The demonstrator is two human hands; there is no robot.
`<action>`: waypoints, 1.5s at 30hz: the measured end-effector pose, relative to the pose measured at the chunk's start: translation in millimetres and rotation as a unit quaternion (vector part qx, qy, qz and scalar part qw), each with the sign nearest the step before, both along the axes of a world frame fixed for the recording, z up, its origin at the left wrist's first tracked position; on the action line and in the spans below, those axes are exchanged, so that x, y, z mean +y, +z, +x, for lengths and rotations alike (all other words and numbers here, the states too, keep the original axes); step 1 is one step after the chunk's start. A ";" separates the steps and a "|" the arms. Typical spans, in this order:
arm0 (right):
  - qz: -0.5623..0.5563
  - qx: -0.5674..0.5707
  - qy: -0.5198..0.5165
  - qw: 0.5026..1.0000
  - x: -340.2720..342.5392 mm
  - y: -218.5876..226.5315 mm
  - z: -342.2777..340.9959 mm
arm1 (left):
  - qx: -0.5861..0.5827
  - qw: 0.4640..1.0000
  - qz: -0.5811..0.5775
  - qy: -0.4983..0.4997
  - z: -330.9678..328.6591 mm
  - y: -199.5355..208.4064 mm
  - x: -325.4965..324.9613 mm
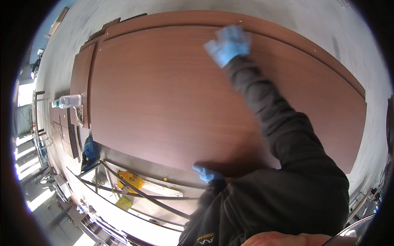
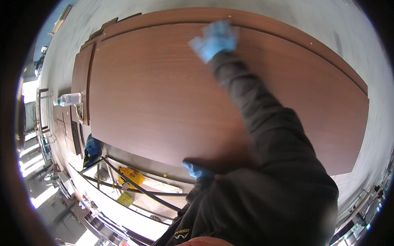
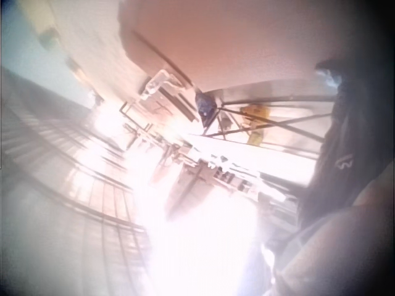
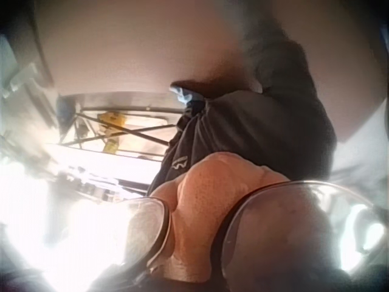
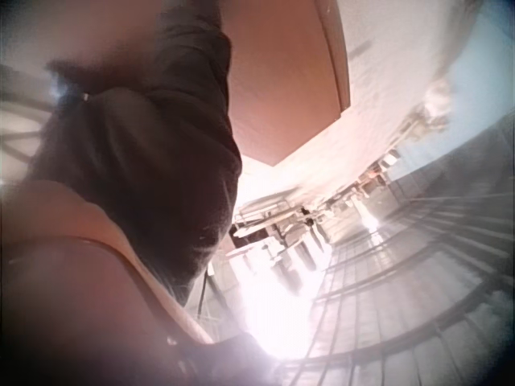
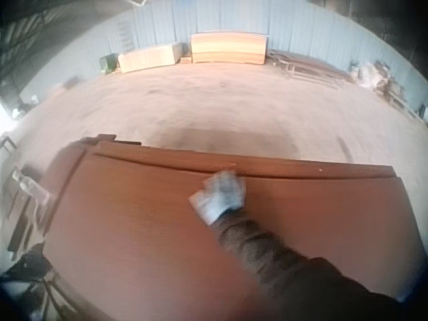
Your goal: The person applies a substance from a small tube to the edge of a brown wood panel and wipes it with a cloth. They then wipe the entire surface of the panel with the cloth, flip it over, and wipe the other side. The person repeats this process on a second panel.
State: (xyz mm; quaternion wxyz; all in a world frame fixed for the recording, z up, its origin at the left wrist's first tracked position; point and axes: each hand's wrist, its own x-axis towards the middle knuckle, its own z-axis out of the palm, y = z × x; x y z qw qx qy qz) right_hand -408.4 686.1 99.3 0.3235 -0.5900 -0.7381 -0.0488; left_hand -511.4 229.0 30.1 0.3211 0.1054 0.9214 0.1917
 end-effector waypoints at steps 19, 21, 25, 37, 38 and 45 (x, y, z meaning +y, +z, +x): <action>-0.025 -0.145 0.397 0.906 -93.9 -28.7 -164.5 | 0.410 0.841 0.346 0.068 -415.7 3.5 -5.4; -0.001 -0.105 0.409 0.907 -100.2 -18.9 -175.8 | 0.473 0.819 0.322 -0.042 -528.6 26.5 49.2; -0.026 -0.163 0.406 0.899 -102.8 -10.0 -192.0 | 0.525 0.819 0.203 -0.115 -694.3 53.5 164.0; -0.043 -0.168 0.380 0.909 -97.9 -6.2 -204.0 | 0.476 0.860 -0.015 -0.184 -894.9 10.6 300.1; -0.054 -0.170 0.376 0.909 -98.0 -4.5 -202.9 | 0.460 0.867 -0.060 -0.182 -899.4 16.1 302.1; -0.049 -0.157 0.353 0.921 -98.6 -2.6 -197.4 | -0.257 0.829 0.493 -0.062 -767.4 96.4 269.5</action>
